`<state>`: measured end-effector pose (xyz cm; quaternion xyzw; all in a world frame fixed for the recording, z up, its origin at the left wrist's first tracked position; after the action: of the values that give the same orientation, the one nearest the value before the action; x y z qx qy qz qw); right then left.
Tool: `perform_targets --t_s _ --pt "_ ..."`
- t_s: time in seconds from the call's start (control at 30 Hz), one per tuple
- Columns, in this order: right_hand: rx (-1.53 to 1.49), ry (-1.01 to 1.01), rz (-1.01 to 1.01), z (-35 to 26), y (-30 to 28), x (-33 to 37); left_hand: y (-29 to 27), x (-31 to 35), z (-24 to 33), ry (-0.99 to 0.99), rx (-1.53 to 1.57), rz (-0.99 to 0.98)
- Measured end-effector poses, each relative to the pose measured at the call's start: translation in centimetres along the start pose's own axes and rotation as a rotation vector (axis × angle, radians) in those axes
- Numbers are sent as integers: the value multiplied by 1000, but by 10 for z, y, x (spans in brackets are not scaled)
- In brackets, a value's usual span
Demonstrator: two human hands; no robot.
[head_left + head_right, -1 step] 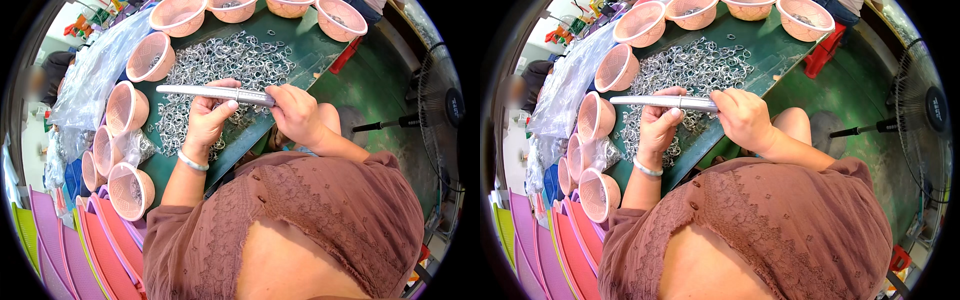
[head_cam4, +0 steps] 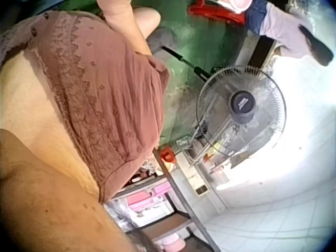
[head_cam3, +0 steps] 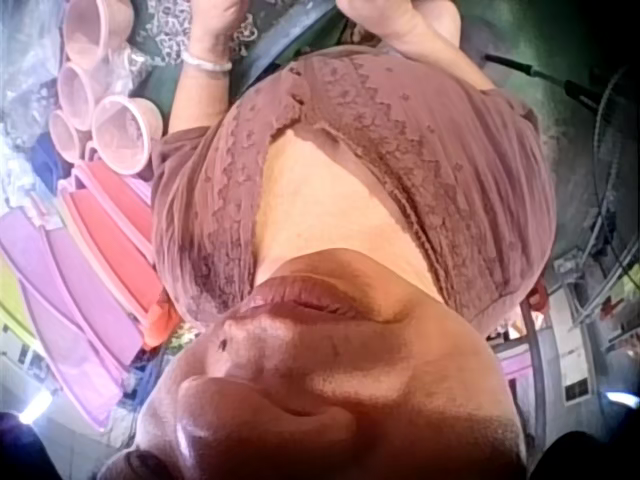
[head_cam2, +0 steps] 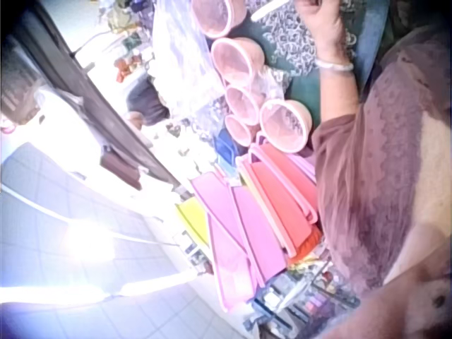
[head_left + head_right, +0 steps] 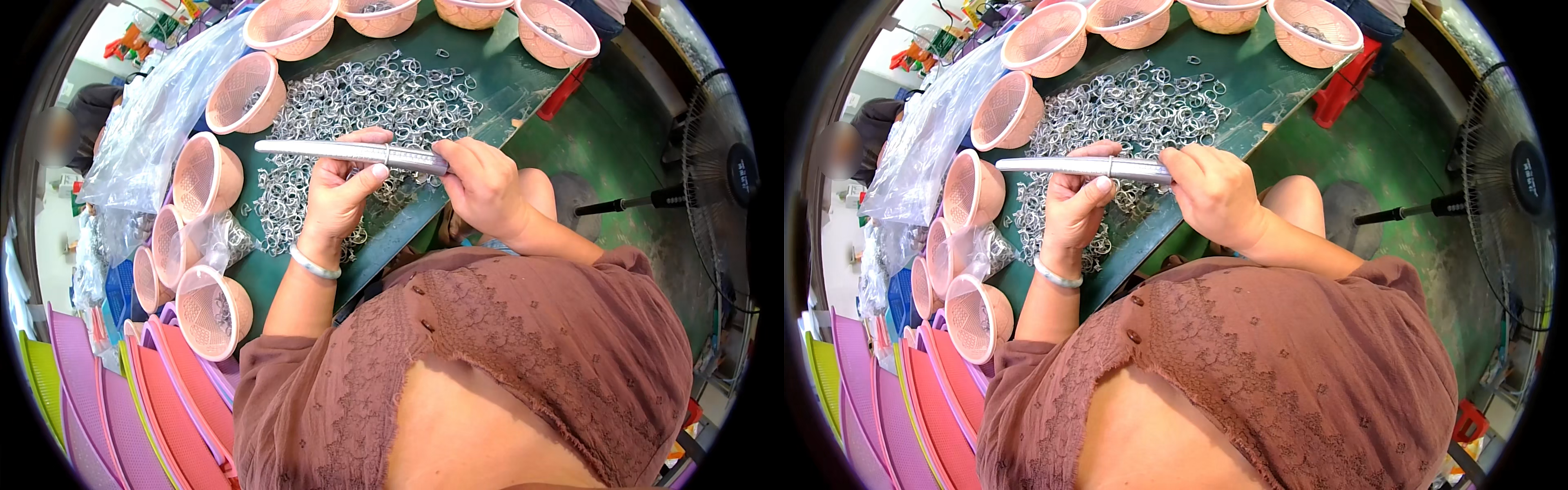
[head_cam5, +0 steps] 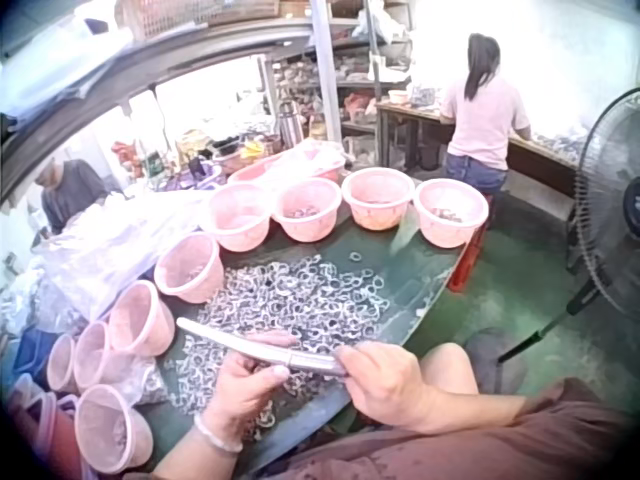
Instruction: The person picks up metal rings from a pile and slides each one onto a tapered measurement tool by hand, then places the checked rings into colored plastic bowls.
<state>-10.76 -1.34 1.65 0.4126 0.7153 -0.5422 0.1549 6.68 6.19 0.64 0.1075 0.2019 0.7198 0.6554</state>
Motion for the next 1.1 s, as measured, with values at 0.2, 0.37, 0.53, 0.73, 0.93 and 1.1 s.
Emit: perform_targets --t_s 0.2,0.37,0.53,0.73,0.93,1.1 --pt "7 -6 -1 -2 -1 -1 7 -1 2 2 -74 -13" --pt "1 5 -16 -2 0 0 3 1 -1 -23 -68 0" --pt "-82 52 -30 -2 -1 2 1 4 -5 -35 25 27" --pt "-281 230 -110 15 -7 17 -13 -4 4 87 91 188" --pt "-788 699 -103 49 -36 52 -13 -51 24 121 -57 420" --pt "-1085 830 180 78 -53 79 39 -131 12 -8 -424 154"
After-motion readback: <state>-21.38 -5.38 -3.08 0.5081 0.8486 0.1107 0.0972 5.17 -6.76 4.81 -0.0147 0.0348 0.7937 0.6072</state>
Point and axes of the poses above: each hand's wrist, its own x-axis away from the middle knuckle, its own y-axis out of the palm, z = x × y, the point moved 2 cm from there along -x, towards the middle knuckle, and after that the axes turned 4 degrees about -z, right-handed, at the moved point
